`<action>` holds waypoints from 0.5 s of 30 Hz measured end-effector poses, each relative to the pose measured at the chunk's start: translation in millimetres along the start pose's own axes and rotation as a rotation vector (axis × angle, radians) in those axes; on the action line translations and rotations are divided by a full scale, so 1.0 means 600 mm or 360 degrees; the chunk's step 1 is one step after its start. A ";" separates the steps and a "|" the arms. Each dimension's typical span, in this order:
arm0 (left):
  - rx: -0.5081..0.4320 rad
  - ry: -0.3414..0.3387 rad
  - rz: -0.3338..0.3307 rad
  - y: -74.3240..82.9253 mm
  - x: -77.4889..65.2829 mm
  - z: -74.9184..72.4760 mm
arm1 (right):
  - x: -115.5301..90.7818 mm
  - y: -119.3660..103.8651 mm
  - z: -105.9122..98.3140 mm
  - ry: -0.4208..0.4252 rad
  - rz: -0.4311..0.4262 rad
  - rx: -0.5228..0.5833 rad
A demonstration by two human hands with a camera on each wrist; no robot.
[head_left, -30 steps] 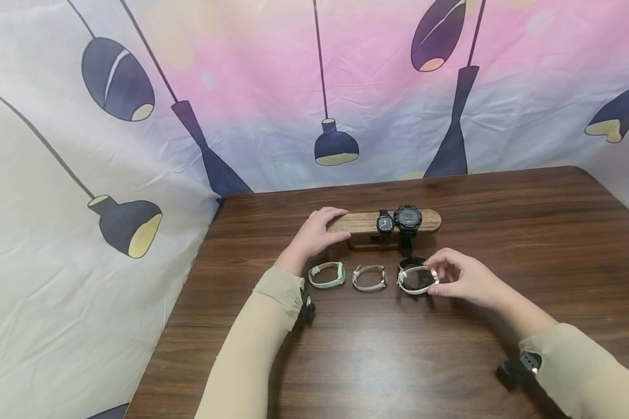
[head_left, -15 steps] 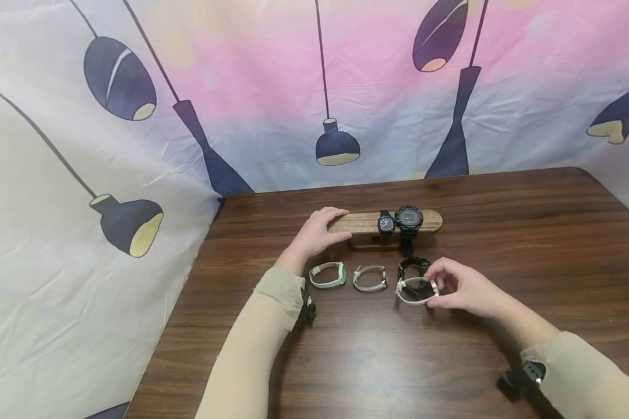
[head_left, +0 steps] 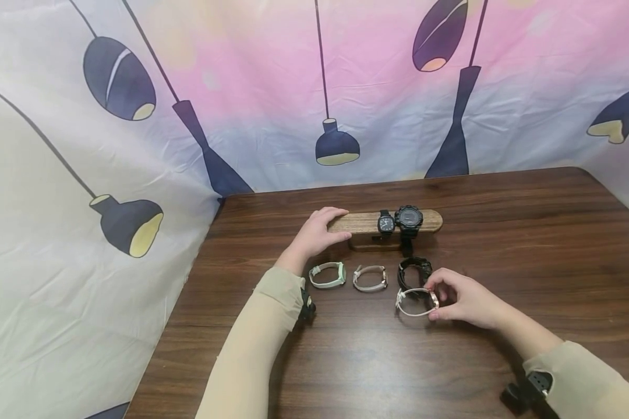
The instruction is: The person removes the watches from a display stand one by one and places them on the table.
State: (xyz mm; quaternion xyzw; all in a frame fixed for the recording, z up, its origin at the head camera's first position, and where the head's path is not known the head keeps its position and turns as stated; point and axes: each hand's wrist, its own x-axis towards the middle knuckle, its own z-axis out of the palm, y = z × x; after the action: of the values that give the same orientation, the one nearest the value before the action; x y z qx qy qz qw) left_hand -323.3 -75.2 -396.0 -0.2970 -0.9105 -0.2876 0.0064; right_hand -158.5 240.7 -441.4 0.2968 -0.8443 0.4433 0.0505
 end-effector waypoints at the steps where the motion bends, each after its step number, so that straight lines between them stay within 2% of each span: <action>1: -0.0003 0.0000 -0.0003 0.001 0.000 0.000 | -0.001 0.000 0.001 0.0004 -0.0004 -0.0014; 5: -0.0009 -0.0002 -0.0017 0.002 -0.001 -0.001 | -0.006 -0.007 0.005 0.0031 0.0005 -0.0079; 9: -0.0010 -0.0004 -0.0021 0.004 -0.002 -0.002 | -0.006 -0.044 0.000 0.0034 0.0015 -0.0099; 12: -0.0003 -0.0005 -0.0025 0.004 -0.002 -0.002 | -0.012 -0.037 0.003 0.0017 0.0000 -0.0081; 15: 0.0002 -0.0004 -0.0026 0.004 -0.002 -0.002 | -0.021 -0.003 0.013 -0.0003 -0.0038 -0.0075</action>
State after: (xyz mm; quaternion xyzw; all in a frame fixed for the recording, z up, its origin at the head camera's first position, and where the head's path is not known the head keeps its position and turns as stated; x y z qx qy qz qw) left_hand -321.1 -74.8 -393.9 -0.2898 -0.9131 -0.2868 0.0030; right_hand -145.7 239.4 -449.3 0.3061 -0.8509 0.4223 0.0622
